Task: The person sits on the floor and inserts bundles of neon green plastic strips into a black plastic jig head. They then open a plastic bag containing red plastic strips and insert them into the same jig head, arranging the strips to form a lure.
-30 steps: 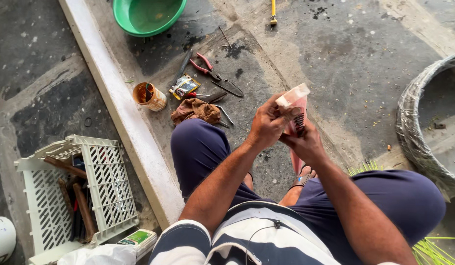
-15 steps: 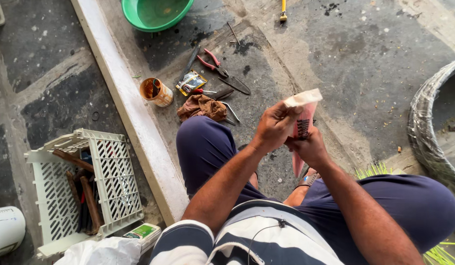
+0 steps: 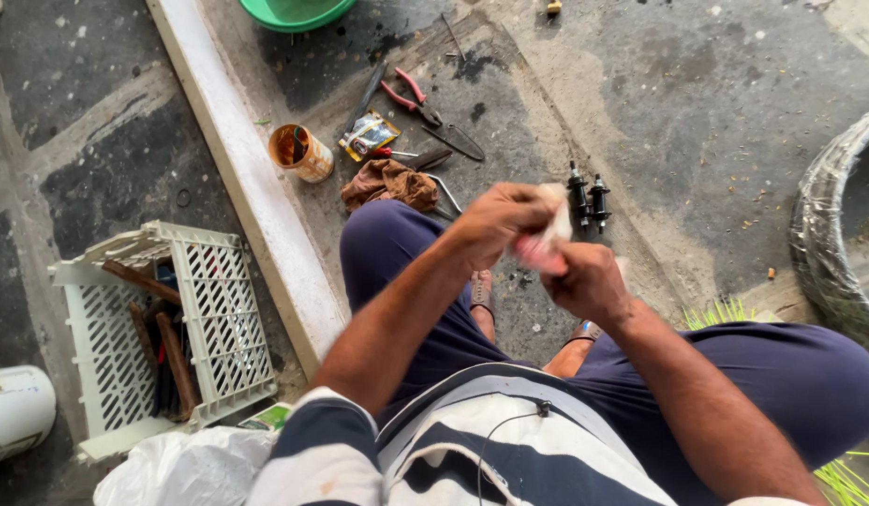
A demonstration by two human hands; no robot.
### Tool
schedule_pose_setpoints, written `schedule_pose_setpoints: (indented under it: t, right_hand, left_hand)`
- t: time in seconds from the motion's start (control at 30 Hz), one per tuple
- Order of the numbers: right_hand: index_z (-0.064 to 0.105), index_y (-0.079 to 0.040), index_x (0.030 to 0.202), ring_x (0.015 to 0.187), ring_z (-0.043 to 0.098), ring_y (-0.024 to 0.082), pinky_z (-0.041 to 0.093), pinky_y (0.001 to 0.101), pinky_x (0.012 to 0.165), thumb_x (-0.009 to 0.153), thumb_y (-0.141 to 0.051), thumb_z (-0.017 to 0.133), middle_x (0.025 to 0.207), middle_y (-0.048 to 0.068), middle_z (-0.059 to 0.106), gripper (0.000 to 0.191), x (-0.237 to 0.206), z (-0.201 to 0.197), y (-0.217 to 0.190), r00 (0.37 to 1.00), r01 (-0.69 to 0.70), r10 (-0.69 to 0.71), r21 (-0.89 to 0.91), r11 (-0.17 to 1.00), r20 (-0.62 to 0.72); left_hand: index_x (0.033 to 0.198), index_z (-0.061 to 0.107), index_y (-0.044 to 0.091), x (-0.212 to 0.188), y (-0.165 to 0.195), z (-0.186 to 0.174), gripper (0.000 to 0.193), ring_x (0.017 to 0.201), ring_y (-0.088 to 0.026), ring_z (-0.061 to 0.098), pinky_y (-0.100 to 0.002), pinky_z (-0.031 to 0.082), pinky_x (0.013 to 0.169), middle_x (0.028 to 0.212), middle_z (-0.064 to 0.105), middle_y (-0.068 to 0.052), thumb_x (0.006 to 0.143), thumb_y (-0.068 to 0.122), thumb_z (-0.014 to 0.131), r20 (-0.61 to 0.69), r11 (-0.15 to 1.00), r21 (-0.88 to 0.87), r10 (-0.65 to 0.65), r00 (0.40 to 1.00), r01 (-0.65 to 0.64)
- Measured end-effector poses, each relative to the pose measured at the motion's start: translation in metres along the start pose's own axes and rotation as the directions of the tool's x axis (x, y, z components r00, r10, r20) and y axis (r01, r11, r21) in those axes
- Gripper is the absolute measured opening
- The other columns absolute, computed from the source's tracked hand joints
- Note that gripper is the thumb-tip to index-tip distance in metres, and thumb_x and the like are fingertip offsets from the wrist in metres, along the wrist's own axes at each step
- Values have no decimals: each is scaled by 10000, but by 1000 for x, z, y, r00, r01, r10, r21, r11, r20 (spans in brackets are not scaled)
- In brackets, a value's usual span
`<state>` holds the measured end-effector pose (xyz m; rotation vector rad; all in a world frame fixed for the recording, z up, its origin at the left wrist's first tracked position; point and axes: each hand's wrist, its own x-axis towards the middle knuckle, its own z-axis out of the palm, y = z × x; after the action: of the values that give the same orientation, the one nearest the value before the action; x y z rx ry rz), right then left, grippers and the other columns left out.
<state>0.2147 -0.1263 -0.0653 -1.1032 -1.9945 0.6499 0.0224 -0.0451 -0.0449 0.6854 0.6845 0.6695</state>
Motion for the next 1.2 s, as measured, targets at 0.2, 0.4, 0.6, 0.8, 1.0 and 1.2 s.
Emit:
schedule_pose_setpoints:
  t: [0.2, 0.4, 0.6, 0.8, 1.0, 1.2]
  right_hand:
    - [761, -140, 941, 658, 676, 348, 550, 436, 543, 602, -82, 784, 855, 176, 694, 344, -16, 6, 2, 955, 182, -156, -87, 979, 252]
    - [733, -124, 949, 705, 738, 279, 578, 409, 671, 851, -202, 801, 794, 119, 745, 143, -14, 22, 6, 902, -318, 315, -39, 947, 296]
    - [675, -69, 1051, 634, 659, 310, 540, 416, 628, 870, -254, 826, 745, 151, 706, 300, -1, 2, -3, 877, -478, 467, 120, 870, 108]
    - [615, -57, 1008, 710, 670, 369, 524, 453, 629, 875, -273, 829, 741, 181, 677, 331, 7, 2, -12, 880, -471, 474, -75, 879, 36]
    - [614, -63, 1006, 592, 569, 179, 463, 380, 539, 989, -373, 671, 656, 84, 604, 316, 3, -3, -8, 825, -565, 540, 190, 803, 169]
    - [633, -64, 1004, 608, 549, 84, 467, 294, 536, 1075, -344, 542, 687, 10, 586, 303, -2, 9, 5, 831, -541, 542, 400, 739, 124]
  left_hand:
    - [1010, 796, -8, -11, 19, 20, 276, 698, -132, 671, -321, 568, 622, 789, 748, -52, 952, 257, 750, 187, 545, 838, -323, 928, 21]
    - [1241, 704, 115, -21, 51, 56, 432, 860, -218, 760, -354, 607, 732, 1079, 745, -99, 880, 349, 744, 265, 307, 909, 102, 959, -283]
    - [1196, 689, 92, -52, 46, 57, 477, 1094, -271, 702, -383, 568, 934, 1222, 664, -106, 916, 468, 778, 266, -45, 943, 698, 664, -331]
    - [1152, 747, 93, -55, 19, 59, 264, 943, -176, 757, -327, 615, 865, 1177, 728, -42, 952, 263, 725, 3, 349, 898, 608, 794, -270]
    - [1039, 744, 101, -51, 9, 59, 121, 1013, -247, 688, -367, 558, 898, 1101, 707, -54, 932, 158, 745, 165, 3, 952, 835, 524, -306]
    - [1034, 706, 108, -55, -8, 54, 127, 900, -221, 670, -418, 541, 842, 918, 646, -24, 932, 140, 776, 402, -312, 914, 787, 467, -260]
